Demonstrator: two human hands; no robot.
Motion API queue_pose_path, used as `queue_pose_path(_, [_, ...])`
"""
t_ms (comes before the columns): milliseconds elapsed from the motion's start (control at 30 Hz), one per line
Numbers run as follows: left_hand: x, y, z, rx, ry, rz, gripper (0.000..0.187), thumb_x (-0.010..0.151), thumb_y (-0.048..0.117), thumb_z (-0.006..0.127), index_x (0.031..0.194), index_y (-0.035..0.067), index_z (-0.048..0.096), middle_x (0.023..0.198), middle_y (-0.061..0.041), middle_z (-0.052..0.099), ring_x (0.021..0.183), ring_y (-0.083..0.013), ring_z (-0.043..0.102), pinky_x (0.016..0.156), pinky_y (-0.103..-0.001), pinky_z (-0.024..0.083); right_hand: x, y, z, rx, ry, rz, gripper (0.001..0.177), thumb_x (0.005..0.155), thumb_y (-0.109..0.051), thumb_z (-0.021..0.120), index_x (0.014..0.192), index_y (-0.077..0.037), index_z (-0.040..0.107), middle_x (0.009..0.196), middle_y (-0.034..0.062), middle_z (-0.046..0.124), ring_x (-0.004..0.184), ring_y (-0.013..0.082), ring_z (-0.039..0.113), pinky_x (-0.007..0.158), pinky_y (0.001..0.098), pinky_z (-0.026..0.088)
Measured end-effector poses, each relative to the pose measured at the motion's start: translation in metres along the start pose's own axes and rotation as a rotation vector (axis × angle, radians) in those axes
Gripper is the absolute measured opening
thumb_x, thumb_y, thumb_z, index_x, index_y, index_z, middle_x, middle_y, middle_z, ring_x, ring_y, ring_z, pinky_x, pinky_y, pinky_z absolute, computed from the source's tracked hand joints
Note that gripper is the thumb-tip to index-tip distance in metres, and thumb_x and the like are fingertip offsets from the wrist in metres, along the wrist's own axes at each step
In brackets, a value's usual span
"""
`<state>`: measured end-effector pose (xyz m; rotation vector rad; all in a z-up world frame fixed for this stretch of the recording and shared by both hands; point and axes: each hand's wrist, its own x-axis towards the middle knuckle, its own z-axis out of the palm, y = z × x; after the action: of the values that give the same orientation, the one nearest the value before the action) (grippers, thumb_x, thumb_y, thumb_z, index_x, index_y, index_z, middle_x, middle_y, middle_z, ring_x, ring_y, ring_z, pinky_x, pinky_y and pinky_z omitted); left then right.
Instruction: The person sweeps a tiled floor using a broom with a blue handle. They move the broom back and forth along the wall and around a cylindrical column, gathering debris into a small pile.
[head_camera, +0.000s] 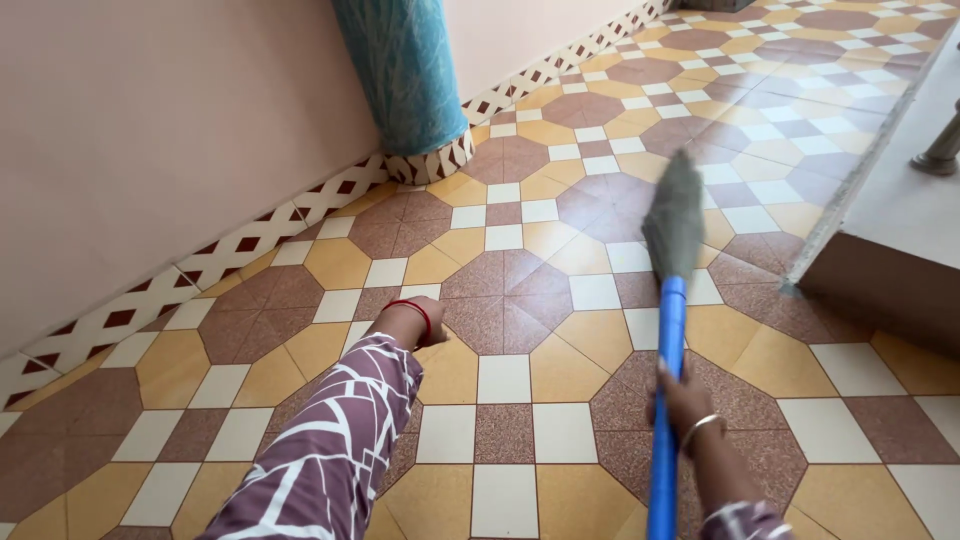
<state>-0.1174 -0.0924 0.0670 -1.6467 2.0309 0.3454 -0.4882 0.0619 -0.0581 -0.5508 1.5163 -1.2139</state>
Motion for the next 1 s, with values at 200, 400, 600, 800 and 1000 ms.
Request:
queue_pose_path(200, [0.013, 0.006, 0.010, 0.045, -0.026, 0.020, 0.055, 0.091, 0.037, 0.073, 0.138, 0.010, 0.060, 0.141, -0.015, 0.061, 0.128, -0.0334, 0.060, 0.106, -0.044, 0.051, -0.040, 0.043, 0.065, -0.426, 0.133, 0.118, 0.080, 0.096, -0.026, 0.067, 0.162, -0.040, 0.023, 0.074, 0.0113, 0.058, 0.053, 0.0223, 0.058, 0.046, 0.0393, 0.053])
queue_pose_path(400, [0.001, 0.047, -0.005, 0.073, 0.100, 0.059, 0.054, 0.093, 0.038, 0.068, 0.141, 0.016, 0.057, 0.145, -0.011, 0.059, 0.138, -0.0288, 0.053, 0.115, -0.053, 0.040, -0.071, 0.036, 0.107, -0.554, -0.231, 0.190, 0.076, 0.093, -0.033, 0.069, 0.158, -0.048, 0.031, 0.077, 0.0117, 0.060, 0.054, 0.0201, 0.059, 0.048, 0.0368, 0.055])
queue_pose_path(600, [-0.012, 0.067, -0.007, 0.025, 0.272, 0.133, 0.063, 0.092, 0.038, 0.073, 0.145, 0.015, 0.048, 0.155, -0.011, 0.042, 0.145, -0.0299, 0.038, 0.121, -0.050, 0.027, -0.037, -0.007, 0.079, -0.227, -0.081, 0.044, 0.078, 0.084, -0.034, 0.077, 0.154, -0.030, 0.044, 0.074, 0.0125, 0.066, 0.052, 0.0198, 0.059, 0.045, 0.0365, 0.053])
queue_pose_path(800, [-0.010, 0.068, -0.007, -0.002, 0.236, 0.113, 0.061, 0.095, 0.034, 0.069, 0.148, 0.016, 0.044, 0.148, -0.015, 0.051, 0.142, -0.0314, 0.044, 0.125, -0.052, 0.020, 0.006, -0.024, -0.012, 0.019, 0.160, -0.053, 0.087, 0.085, -0.021, 0.076, 0.155, -0.021, 0.024, 0.081, 0.0086, 0.066, 0.059, 0.0204, 0.064, 0.050, 0.0367, 0.059])
queue_pose_path(1000, [-0.001, 0.068, 0.001, 0.036, 0.199, 0.111, 0.072, 0.098, 0.035, 0.064, 0.158, 0.016, 0.030, 0.154, -0.015, 0.044, 0.144, -0.0299, 0.042, 0.125, -0.053, 0.017, 0.058, 0.033, -0.058, 0.194, 0.397, 0.055, 0.059, 0.102, -0.037, 0.054, 0.154, -0.034, 0.027, 0.070, 0.0105, 0.050, 0.051, 0.0224, 0.050, 0.045, 0.0407, 0.047])
